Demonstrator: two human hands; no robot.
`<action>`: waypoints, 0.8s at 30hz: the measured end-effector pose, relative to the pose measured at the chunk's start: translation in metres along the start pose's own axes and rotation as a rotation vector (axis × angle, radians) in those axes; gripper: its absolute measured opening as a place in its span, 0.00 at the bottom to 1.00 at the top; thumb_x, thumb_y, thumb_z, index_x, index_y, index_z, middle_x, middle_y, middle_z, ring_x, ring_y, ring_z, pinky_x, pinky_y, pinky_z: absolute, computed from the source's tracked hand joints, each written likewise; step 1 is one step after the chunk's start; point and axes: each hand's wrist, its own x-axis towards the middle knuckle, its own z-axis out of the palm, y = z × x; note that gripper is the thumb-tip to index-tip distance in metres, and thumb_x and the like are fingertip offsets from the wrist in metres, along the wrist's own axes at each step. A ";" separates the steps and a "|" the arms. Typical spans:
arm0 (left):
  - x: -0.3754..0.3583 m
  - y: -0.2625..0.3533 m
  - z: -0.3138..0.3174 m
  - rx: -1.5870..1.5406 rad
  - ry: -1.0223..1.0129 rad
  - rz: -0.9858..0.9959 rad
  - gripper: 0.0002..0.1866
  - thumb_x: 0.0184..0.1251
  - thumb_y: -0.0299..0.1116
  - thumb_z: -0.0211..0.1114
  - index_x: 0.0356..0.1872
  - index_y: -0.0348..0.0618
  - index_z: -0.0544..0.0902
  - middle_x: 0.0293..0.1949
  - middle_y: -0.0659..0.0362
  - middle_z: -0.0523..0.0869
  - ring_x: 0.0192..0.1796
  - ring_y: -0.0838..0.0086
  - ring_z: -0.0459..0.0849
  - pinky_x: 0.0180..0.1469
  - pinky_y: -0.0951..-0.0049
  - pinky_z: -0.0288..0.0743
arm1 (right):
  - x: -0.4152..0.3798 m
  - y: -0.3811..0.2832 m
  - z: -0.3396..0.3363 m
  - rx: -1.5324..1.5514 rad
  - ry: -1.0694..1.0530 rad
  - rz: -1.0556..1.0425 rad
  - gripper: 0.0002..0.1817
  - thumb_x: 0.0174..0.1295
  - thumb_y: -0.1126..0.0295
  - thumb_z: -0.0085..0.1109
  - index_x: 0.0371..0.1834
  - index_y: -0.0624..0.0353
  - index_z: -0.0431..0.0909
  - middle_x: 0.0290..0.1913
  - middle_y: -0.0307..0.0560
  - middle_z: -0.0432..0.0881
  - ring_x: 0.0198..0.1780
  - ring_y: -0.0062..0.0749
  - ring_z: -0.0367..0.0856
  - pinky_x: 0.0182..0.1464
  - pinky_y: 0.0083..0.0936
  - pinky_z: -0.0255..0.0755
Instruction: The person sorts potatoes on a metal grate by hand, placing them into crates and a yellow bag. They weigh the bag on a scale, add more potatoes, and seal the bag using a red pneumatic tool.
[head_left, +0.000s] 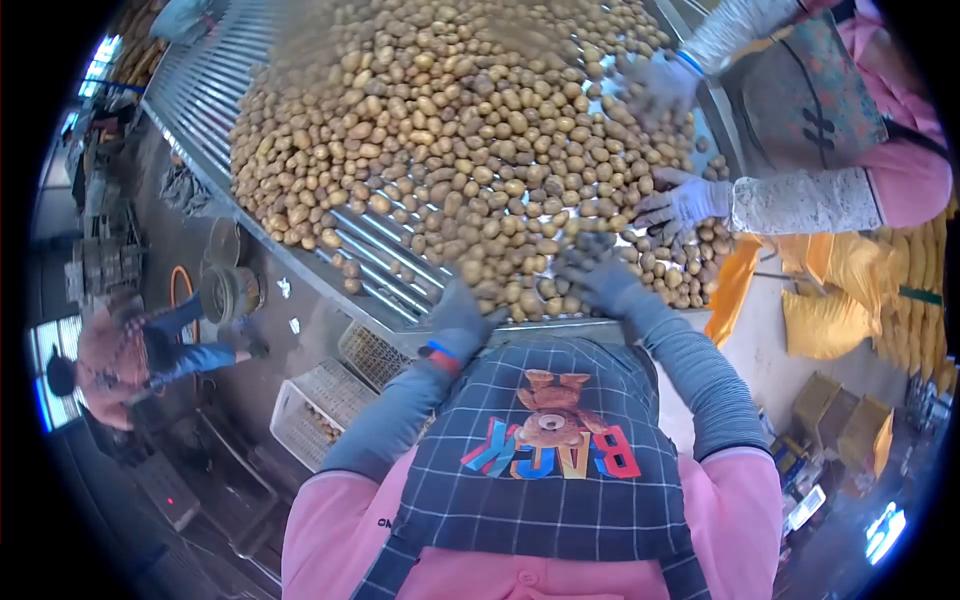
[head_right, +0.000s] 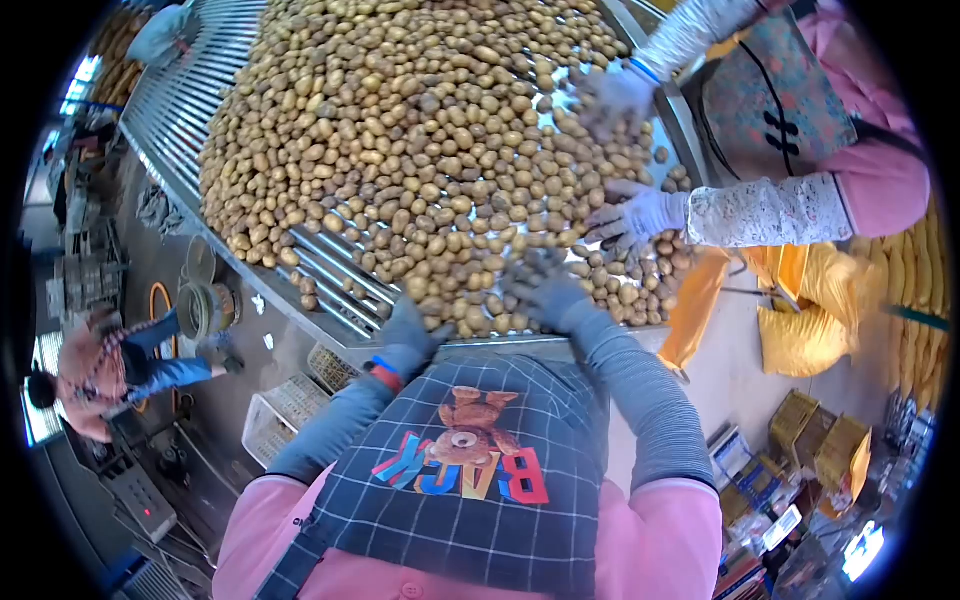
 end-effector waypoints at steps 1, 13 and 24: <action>0.006 0.010 0.019 -0.056 0.198 0.144 0.59 0.52 0.57 0.73 0.76 0.41 0.46 0.51 0.38 0.81 0.56 0.45 0.80 0.56 0.55 0.76 | 0.000 0.019 -0.012 -0.016 -0.103 0.115 0.32 0.68 0.41 0.44 0.74 0.35 0.62 0.76 0.39 0.59 0.78 0.50 0.50 0.77 0.59 0.28; 0.176 -0.080 -0.092 0.020 0.906 -0.013 0.34 0.70 0.56 0.54 0.70 0.44 0.66 0.68 0.39 0.67 0.70 0.43 0.63 0.70 0.46 0.58 | 0.033 -0.035 -0.045 -0.117 -0.046 0.254 0.23 0.65 0.50 0.51 0.64 0.36 0.71 0.71 0.58 0.64 0.73 0.53 0.59 0.73 0.54 0.49; 0.015 -0.018 0.004 0.124 0.165 0.592 0.38 0.58 0.47 0.67 0.72 0.55 0.66 0.76 0.48 0.57 0.73 0.33 0.53 0.73 0.40 0.49 | 0.019 0.072 -0.049 0.055 0.350 0.787 0.26 0.63 0.58 0.54 0.67 0.36 0.71 0.68 0.54 0.67 0.68 0.55 0.63 0.68 0.56 0.56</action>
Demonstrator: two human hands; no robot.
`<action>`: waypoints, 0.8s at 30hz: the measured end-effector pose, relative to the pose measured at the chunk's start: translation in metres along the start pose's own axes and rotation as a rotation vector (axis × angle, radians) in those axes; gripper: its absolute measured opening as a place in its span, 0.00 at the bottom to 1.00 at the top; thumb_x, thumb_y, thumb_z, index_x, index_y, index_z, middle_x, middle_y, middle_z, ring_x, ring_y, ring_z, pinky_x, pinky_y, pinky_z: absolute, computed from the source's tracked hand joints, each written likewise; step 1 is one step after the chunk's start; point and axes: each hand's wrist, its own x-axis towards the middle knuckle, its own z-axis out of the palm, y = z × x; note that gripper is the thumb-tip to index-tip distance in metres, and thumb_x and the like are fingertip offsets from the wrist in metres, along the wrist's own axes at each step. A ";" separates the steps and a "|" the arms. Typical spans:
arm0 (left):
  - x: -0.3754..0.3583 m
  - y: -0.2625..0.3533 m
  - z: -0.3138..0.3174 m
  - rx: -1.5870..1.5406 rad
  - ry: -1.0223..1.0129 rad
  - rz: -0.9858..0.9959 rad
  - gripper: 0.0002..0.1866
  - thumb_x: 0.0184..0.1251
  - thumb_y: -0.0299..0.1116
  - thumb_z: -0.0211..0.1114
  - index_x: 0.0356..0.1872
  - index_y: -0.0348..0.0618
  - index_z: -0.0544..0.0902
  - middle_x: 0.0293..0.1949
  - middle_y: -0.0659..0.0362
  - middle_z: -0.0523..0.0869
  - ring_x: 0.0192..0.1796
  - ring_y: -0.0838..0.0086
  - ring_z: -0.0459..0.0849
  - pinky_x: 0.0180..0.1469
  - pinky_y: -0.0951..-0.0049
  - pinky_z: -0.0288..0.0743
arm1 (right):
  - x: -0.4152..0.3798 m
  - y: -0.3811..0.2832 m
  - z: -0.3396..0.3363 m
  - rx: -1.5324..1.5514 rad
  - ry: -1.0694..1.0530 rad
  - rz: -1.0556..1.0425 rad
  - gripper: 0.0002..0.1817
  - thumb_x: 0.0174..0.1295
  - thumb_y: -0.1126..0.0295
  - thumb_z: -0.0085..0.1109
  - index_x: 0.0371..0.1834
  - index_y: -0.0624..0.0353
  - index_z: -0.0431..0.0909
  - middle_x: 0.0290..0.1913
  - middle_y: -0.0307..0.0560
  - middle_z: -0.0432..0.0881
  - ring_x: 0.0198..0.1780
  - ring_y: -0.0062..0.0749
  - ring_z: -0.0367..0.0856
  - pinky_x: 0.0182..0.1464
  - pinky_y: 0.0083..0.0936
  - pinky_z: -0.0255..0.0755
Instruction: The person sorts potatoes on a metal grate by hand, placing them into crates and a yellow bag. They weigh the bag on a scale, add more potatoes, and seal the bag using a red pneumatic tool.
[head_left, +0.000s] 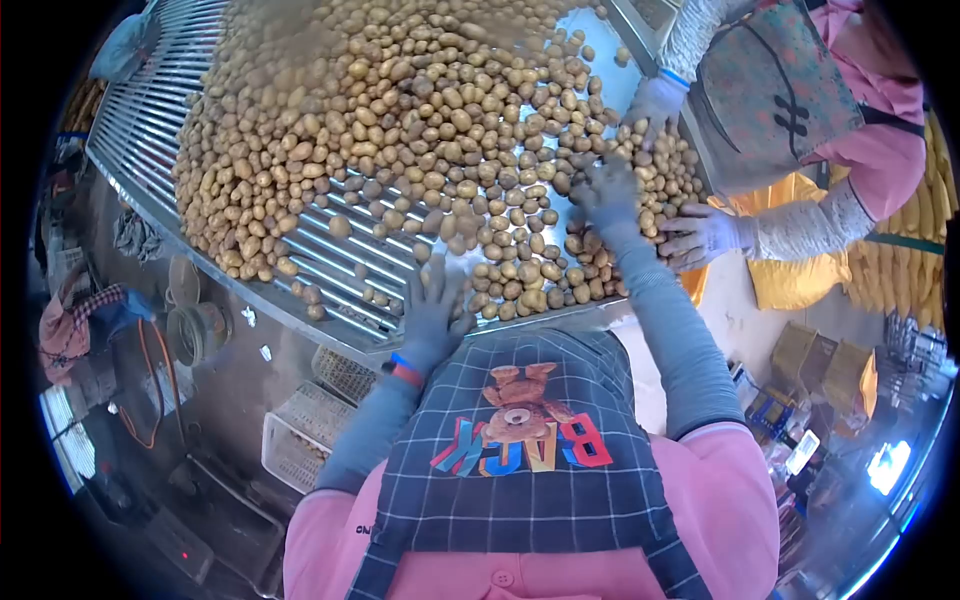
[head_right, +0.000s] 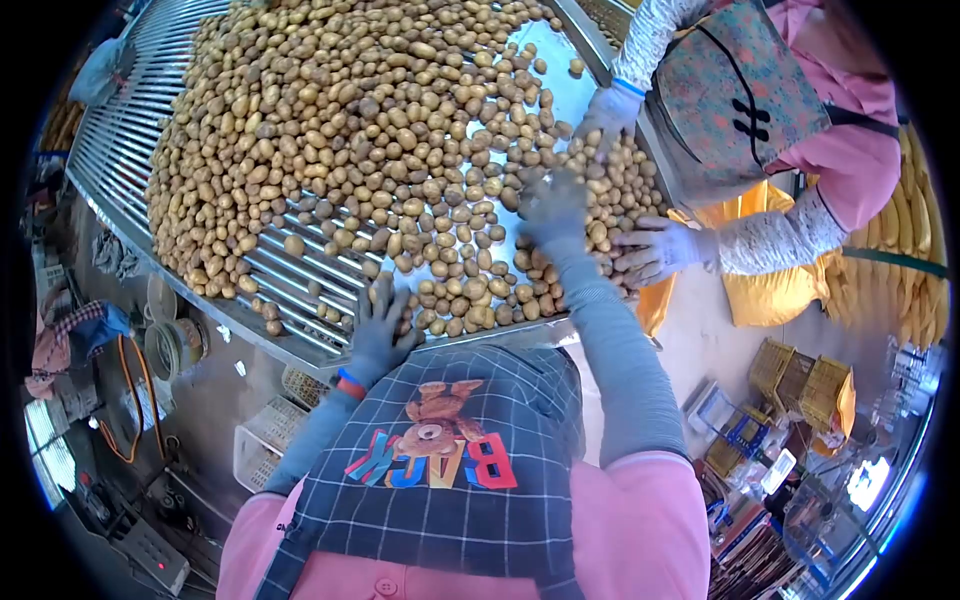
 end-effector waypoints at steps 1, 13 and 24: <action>-0.014 0.000 0.002 0.000 -0.005 0.016 0.38 0.58 0.47 0.67 0.72 0.55 0.66 0.76 0.48 0.57 0.73 0.33 0.53 0.73 0.40 0.49 | -0.013 -0.040 -0.023 0.075 -0.106 -0.083 0.24 0.65 0.57 0.51 0.66 0.37 0.71 0.68 0.50 0.67 0.69 0.54 0.63 0.67 0.58 0.56; -0.004 -0.002 0.013 -0.168 -0.121 -0.221 0.43 0.56 0.38 0.72 0.74 0.50 0.62 0.58 0.44 0.78 0.57 0.55 0.80 0.51 0.60 0.80 | -0.032 0.003 0.005 -0.401 -0.240 -0.062 0.21 0.67 0.56 0.47 0.64 0.40 0.72 0.74 0.52 0.63 0.75 0.51 0.58 0.72 0.59 0.49; 0.241 -0.124 -0.120 0.071 0.581 -0.156 0.34 0.67 0.54 0.61 0.71 0.50 0.68 0.68 0.47 0.71 0.69 0.54 0.67 0.69 0.57 0.63 | -0.144 -0.039 0.012 0.125 -0.462 -0.392 0.20 0.67 0.49 0.48 0.61 0.22 0.76 0.79 0.39 0.53 0.78 0.57 0.47 0.76 0.59 0.35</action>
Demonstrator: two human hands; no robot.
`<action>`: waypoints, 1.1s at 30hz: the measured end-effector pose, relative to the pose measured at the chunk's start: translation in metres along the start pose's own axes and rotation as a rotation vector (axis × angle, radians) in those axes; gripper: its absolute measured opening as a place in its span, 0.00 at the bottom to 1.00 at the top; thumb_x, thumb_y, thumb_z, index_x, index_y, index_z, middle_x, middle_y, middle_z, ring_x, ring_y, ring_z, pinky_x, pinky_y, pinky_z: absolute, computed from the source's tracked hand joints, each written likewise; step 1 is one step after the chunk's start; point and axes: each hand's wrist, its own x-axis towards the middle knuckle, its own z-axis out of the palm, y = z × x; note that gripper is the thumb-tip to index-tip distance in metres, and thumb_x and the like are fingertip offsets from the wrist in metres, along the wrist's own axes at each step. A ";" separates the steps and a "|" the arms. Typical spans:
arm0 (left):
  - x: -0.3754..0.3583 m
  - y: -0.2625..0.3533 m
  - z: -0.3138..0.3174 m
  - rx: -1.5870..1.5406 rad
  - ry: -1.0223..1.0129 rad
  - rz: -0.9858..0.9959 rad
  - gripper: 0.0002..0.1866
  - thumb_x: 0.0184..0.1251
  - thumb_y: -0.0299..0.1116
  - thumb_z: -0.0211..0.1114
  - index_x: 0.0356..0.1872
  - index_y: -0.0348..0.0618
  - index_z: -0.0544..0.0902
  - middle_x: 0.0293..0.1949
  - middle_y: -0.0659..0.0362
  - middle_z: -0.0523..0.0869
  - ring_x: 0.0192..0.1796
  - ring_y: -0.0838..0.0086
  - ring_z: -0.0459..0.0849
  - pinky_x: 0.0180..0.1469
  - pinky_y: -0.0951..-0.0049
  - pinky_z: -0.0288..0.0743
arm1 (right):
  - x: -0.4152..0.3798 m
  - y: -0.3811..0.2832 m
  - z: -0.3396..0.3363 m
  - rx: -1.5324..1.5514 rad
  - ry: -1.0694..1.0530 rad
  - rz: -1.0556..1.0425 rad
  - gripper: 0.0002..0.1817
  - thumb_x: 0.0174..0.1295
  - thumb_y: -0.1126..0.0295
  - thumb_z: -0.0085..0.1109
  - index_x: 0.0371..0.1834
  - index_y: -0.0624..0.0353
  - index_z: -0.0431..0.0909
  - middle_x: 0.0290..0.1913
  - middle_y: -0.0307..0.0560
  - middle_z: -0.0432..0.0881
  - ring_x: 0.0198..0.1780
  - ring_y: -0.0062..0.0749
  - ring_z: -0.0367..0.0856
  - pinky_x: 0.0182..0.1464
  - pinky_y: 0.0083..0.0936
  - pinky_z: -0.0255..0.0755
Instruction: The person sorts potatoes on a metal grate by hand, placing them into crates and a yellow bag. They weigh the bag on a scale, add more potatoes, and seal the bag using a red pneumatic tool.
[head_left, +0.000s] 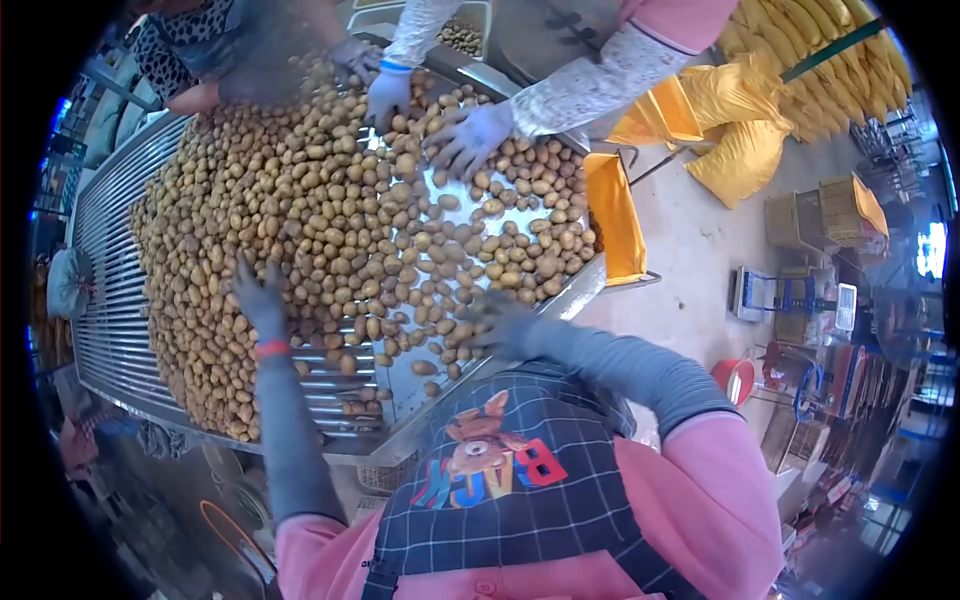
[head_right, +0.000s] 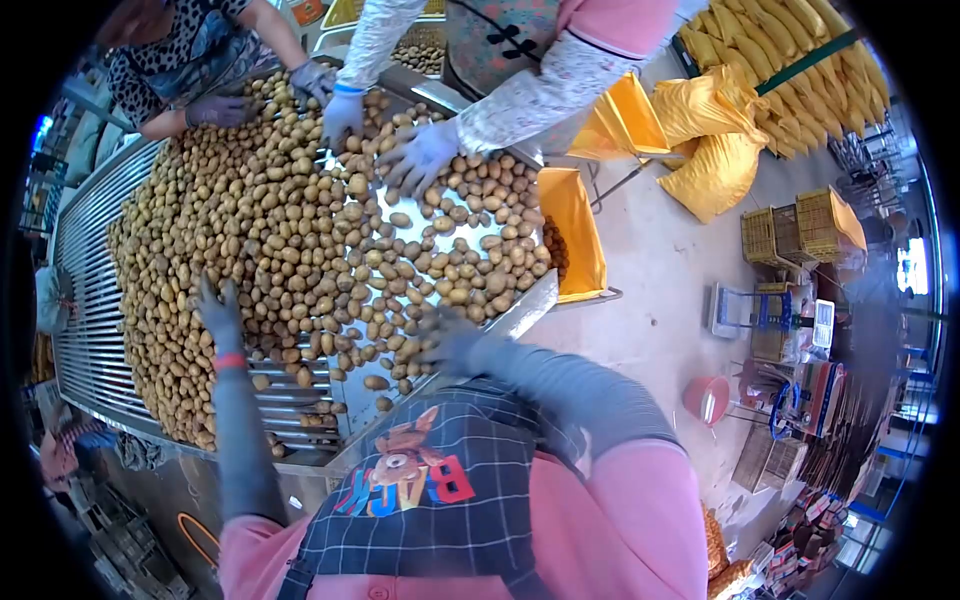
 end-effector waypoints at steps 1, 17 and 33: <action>0.027 -0.017 0.001 0.233 -0.007 -0.045 0.35 0.65 0.58 0.61 0.71 0.56 0.68 0.70 0.47 0.68 0.71 0.52 0.64 0.69 0.54 0.62 | -0.014 0.004 -0.030 -0.150 -0.147 0.108 0.18 0.66 0.49 0.50 0.60 0.24 0.76 0.78 0.41 0.54 0.78 0.57 0.47 0.75 0.60 0.40; -0.185 0.100 0.007 0.206 -0.133 0.175 0.33 0.58 0.59 0.64 0.64 0.59 0.77 0.69 0.49 0.68 0.73 0.51 0.61 0.74 0.45 0.51 | 0.104 -0.014 -0.036 -0.140 -0.009 0.311 0.39 0.63 0.38 0.49 0.77 0.28 0.53 0.80 0.59 0.42 0.81 0.51 0.35 0.76 0.59 0.26; -0.303 0.125 -0.041 0.078 -0.524 0.022 0.37 0.60 0.50 0.67 0.68 0.42 0.70 0.70 0.37 0.63 0.73 0.37 0.56 0.73 0.46 0.53 | 0.053 0.011 -0.045 -0.249 -0.244 -0.491 0.30 0.67 0.53 0.51 0.73 0.31 0.60 0.80 0.48 0.50 0.80 0.50 0.42 0.77 0.57 0.35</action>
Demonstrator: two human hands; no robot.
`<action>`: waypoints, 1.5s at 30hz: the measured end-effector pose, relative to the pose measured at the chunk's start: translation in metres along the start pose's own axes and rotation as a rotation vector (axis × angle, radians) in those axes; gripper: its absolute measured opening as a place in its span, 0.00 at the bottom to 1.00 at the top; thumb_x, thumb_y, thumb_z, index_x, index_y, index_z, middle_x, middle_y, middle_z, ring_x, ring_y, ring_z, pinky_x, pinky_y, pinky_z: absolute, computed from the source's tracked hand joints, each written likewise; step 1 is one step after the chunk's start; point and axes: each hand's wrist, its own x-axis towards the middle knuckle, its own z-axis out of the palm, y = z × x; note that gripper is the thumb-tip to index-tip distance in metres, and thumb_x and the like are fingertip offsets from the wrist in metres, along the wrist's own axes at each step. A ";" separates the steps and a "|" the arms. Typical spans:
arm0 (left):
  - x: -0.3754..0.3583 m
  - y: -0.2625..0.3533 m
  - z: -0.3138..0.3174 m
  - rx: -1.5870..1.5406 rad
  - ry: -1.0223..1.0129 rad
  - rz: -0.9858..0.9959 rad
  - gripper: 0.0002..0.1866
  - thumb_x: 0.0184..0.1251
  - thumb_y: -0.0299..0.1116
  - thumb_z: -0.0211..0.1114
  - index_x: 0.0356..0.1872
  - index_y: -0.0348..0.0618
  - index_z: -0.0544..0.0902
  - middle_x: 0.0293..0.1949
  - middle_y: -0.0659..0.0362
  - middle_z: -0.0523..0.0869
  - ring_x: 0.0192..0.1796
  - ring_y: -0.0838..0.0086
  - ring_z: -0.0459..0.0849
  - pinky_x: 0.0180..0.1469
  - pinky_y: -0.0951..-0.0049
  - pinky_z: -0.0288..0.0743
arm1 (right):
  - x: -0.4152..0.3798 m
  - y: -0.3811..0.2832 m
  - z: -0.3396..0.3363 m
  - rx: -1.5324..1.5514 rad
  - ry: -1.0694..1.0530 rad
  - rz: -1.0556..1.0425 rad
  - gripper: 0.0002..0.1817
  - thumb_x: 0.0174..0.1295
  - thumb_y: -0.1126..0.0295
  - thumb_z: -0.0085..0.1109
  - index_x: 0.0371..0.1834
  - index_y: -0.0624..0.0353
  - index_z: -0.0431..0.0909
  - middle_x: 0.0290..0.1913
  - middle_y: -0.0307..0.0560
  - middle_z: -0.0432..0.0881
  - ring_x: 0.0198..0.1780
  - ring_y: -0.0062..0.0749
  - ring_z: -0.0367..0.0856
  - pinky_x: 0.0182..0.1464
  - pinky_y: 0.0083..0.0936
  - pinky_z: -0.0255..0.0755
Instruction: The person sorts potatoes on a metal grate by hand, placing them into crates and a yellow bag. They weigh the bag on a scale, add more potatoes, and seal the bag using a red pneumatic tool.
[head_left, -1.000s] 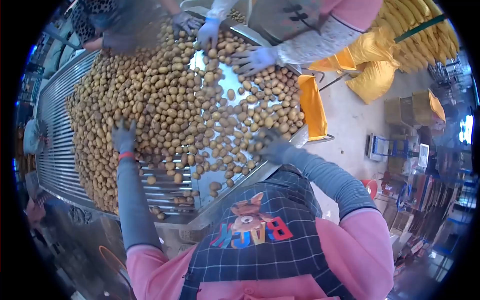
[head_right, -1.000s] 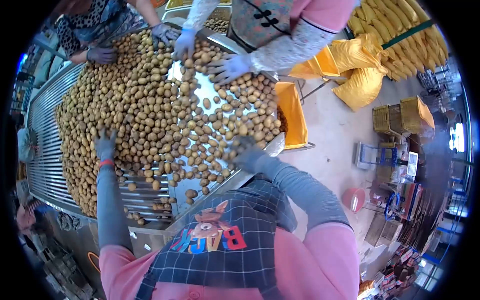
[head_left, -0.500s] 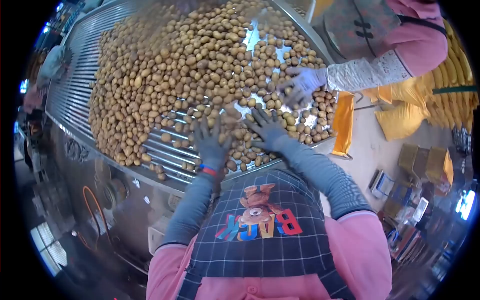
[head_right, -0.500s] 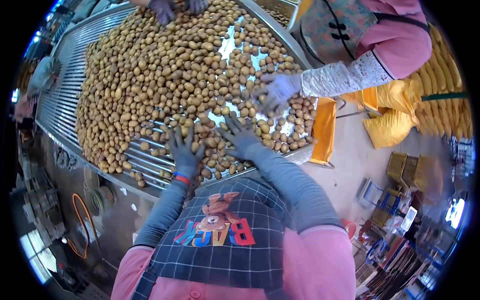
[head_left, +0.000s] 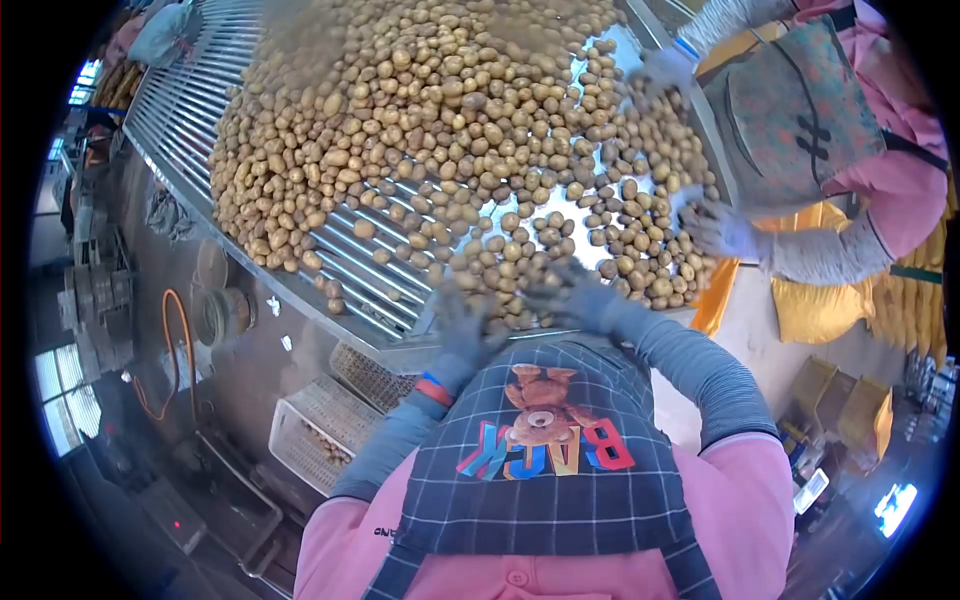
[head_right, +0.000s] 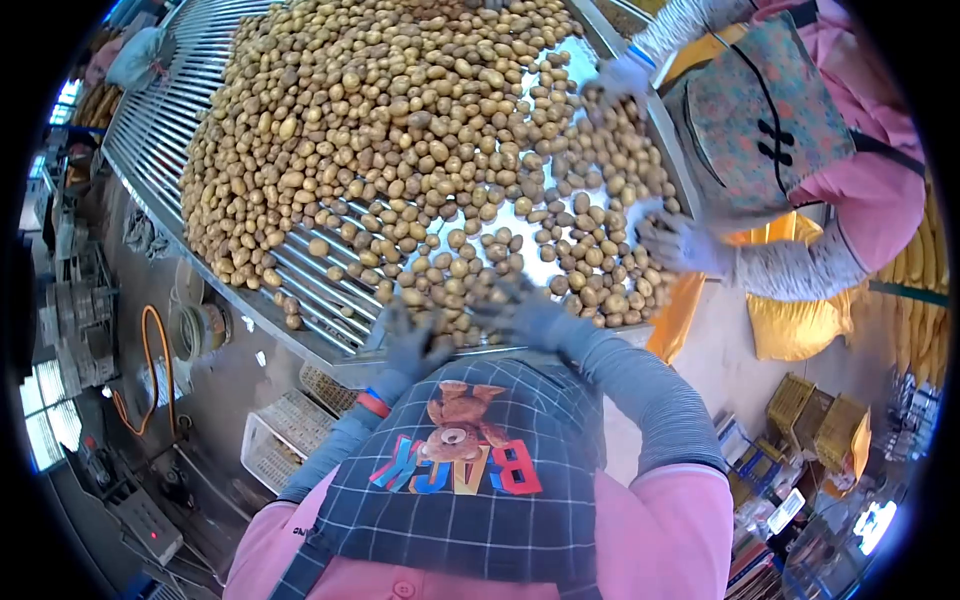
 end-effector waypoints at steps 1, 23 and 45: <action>0.003 0.001 0.009 -0.003 0.002 -0.013 0.37 0.60 0.50 0.67 0.68 0.42 0.70 0.70 0.37 0.63 0.73 0.37 0.56 0.73 0.46 0.53 | 0.000 0.026 0.011 -0.263 0.085 0.097 0.31 0.67 0.55 0.50 0.75 0.31 0.57 0.80 0.47 0.49 0.80 0.49 0.43 0.77 0.57 0.34; 0.132 -0.096 -0.019 0.033 0.242 -0.277 0.35 0.61 0.59 0.61 0.70 0.62 0.70 0.66 0.48 0.70 0.68 0.48 0.68 0.70 0.42 0.53 | 0.172 0.060 -0.089 -0.005 0.080 0.333 0.28 0.60 0.38 0.52 0.60 0.38 0.77 0.71 0.47 0.65 0.76 0.49 0.52 0.75 0.62 0.38; 0.034 0.005 0.024 -0.535 -0.111 -0.189 0.46 0.57 0.52 0.70 0.73 0.45 0.60 0.46 0.45 0.84 0.47 0.54 0.85 0.49 0.61 0.78 | 0.002 0.062 -0.001 -0.085 -0.002 0.326 0.33 0.66 0.42 0.49 0.74 0.32 0.60 0.76 0.39 0.60 0.78 0.52 0.50 0.76 0.62 0.32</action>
